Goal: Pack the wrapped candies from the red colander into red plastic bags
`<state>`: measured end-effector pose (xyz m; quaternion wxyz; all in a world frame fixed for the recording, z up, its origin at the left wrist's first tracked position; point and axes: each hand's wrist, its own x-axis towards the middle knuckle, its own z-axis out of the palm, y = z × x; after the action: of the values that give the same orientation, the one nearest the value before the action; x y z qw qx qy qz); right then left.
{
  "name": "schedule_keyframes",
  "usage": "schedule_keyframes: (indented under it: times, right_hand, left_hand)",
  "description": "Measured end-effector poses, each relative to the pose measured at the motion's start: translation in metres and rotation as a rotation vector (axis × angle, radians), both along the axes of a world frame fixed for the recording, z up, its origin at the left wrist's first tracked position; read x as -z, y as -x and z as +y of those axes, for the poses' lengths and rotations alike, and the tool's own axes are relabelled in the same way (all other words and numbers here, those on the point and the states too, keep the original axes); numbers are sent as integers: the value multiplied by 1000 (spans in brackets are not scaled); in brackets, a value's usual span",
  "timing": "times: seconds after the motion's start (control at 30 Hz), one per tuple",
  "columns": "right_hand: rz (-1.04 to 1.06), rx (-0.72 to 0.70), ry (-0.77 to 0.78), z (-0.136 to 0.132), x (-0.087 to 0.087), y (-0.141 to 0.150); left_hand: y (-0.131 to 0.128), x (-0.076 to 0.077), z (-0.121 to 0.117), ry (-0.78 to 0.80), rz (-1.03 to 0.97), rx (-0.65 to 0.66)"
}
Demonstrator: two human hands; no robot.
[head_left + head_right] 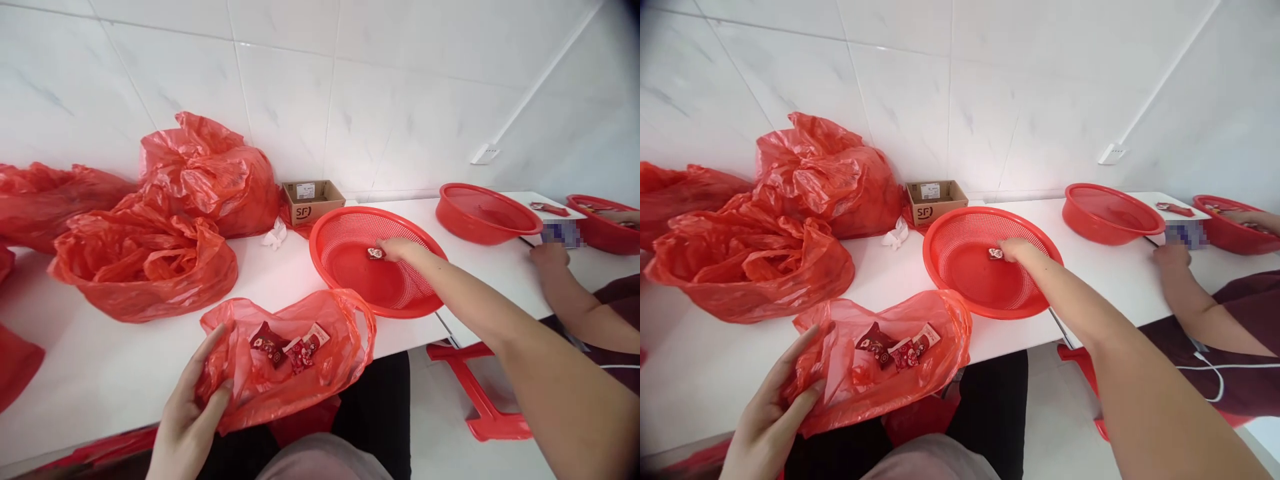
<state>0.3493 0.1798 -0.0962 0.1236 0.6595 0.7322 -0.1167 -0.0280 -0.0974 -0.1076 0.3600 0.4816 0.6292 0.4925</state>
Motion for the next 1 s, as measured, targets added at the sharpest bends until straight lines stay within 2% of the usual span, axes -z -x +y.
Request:
schedule_keyframes:
  times: [0.1,0.17,0.2,0.27,0.3,0.37,0.43,0.47,0.53,0.6,0.67,0.73,0.87,1.0]
  right_hand:
    - [3,-14,52,-3,-12,2]
    - [106,-65,26,-14,-30,14]
    - [212,-110,1,-25,-41,25]
    - [556,-253,-33,-57,-64,53]
    - [691,-327,1,-76,-73,71]
    - [736,-478,173,-117,-81,110]
    - [607,-580,257,-150,-74,146]
    - [563,-598,214,-161,-65,161]
    - [512,-607,126,-173,-47,182]
    - [541,-598,82,-174,-33,191]
    - [590,-595,95,-171,-29,190]
    - [589,-612,87,-168,-32,183]
    - [550,-669,2,-169,-42,167]
    - [489,-700,-65,-180,-42,151]
  left_hand:
    - [1,0,-1,3,-38,0]
    - [0,1,-1,-13,-27,-7]
    - [0,1,-1,-22,-16,-11]
    - [-1,3,1,-40,9,-9]
    - [-1,4,2,-47,18,-8]
    - [-1,5,5,-49,22,-9]
    - [-1,5,7,-39,9,-14]
    - [-1,4,7,-36,6,-20]
    - [-1,4,5,-39,4,-32]
    - [1,5,1,-52,17,-42]
    - [5,6,-3,-54,28,-52]
    - [11,8,-6,-47,36,-59]
    - [21,11,-10,-18,49,-73]
    - [26,12,-11,16,89,-99]
